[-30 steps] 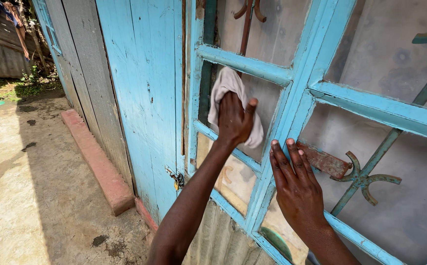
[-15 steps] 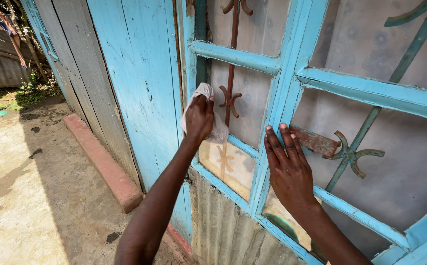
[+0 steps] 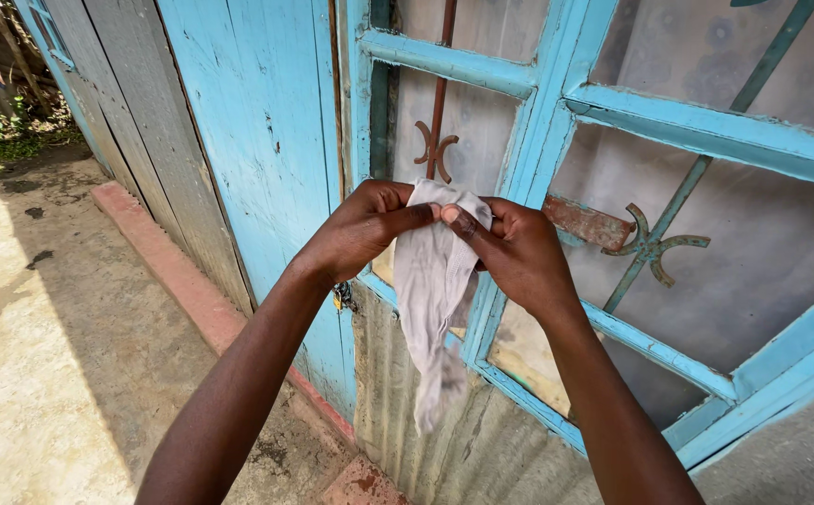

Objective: The person cleans a small window on a door using a cloth and liquid from a bottle, first wetting the cloth and then wiping the glass panes and frame.

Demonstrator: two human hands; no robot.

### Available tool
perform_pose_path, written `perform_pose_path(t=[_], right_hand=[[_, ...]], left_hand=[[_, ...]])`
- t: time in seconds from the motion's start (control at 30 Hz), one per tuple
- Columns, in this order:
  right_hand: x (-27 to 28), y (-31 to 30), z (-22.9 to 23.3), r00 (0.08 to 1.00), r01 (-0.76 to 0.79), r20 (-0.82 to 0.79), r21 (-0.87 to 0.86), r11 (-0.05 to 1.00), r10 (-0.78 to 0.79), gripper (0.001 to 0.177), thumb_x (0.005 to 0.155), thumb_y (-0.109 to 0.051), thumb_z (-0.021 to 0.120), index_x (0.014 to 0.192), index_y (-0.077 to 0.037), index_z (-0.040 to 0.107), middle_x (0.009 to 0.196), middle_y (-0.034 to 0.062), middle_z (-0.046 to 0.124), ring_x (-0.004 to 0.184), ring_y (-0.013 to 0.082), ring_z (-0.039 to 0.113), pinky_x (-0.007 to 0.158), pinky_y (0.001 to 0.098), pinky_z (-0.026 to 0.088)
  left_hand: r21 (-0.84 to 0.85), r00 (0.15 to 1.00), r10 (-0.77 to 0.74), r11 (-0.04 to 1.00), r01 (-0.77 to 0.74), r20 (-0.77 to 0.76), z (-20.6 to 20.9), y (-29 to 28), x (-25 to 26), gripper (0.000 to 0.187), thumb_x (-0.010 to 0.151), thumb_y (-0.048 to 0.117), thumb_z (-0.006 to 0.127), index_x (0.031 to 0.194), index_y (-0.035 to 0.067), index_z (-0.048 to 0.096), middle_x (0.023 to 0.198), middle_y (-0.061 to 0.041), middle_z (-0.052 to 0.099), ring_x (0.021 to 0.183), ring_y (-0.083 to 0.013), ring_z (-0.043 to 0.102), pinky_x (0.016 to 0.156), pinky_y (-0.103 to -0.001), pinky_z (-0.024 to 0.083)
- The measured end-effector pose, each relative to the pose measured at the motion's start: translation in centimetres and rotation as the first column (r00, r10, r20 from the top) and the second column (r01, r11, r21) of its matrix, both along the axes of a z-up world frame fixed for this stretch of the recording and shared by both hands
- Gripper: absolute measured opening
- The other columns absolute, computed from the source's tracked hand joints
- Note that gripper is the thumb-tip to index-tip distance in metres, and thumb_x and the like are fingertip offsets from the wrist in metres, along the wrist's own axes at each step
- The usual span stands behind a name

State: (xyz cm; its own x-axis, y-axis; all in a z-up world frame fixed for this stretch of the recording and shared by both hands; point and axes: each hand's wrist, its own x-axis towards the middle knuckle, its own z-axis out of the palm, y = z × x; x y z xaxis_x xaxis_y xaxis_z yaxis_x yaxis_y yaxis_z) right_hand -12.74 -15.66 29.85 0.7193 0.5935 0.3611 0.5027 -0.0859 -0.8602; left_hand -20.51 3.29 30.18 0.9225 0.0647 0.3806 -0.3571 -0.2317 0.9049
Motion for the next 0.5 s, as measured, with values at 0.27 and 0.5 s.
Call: perform_pose_path(t=[0.27,0.5], right_hand=[[1.2,-2.2,0.4,0.967,0.114,0.249,-0.242,0.964,-0.052,0.045,0.094,-0.041,0.062,0.070,-0.004,0.060,0.054,-0.0022,0.043,0.051,0.0076,0.035,0.048,0.0293,0.032],[0.4,0.0,2.3,0.933,0.156,0.348,-0.163,0.974,-0.091,0.052,0.102,-0.044,0.055,0.072,-0.001,0.052,0.055,0.0003,0.038,0.053,0.0089,0.032,0.049,0.0300,0.033]], left_hand=[[0.055,0.919,0.346,0.938,-0.341,-0.191,0.1,-0.8,-2.7,0.036,0.076,0.035,0.079,0.079,0.001,0.072,0.067,-0.012,0.071,0.057,-0.0206,0.068,0.056,-0.035,0.058],[0.065,0.478,0.637,0.559,-0.826,0.604,-8.1,-2.0,-1.1,0.028,0.091,0.014,0.069,0.115,0.001,0.063,0.118,-0.016,0.058,0.098,-0.0200,0.067,0.080,-0.032,0.062]])
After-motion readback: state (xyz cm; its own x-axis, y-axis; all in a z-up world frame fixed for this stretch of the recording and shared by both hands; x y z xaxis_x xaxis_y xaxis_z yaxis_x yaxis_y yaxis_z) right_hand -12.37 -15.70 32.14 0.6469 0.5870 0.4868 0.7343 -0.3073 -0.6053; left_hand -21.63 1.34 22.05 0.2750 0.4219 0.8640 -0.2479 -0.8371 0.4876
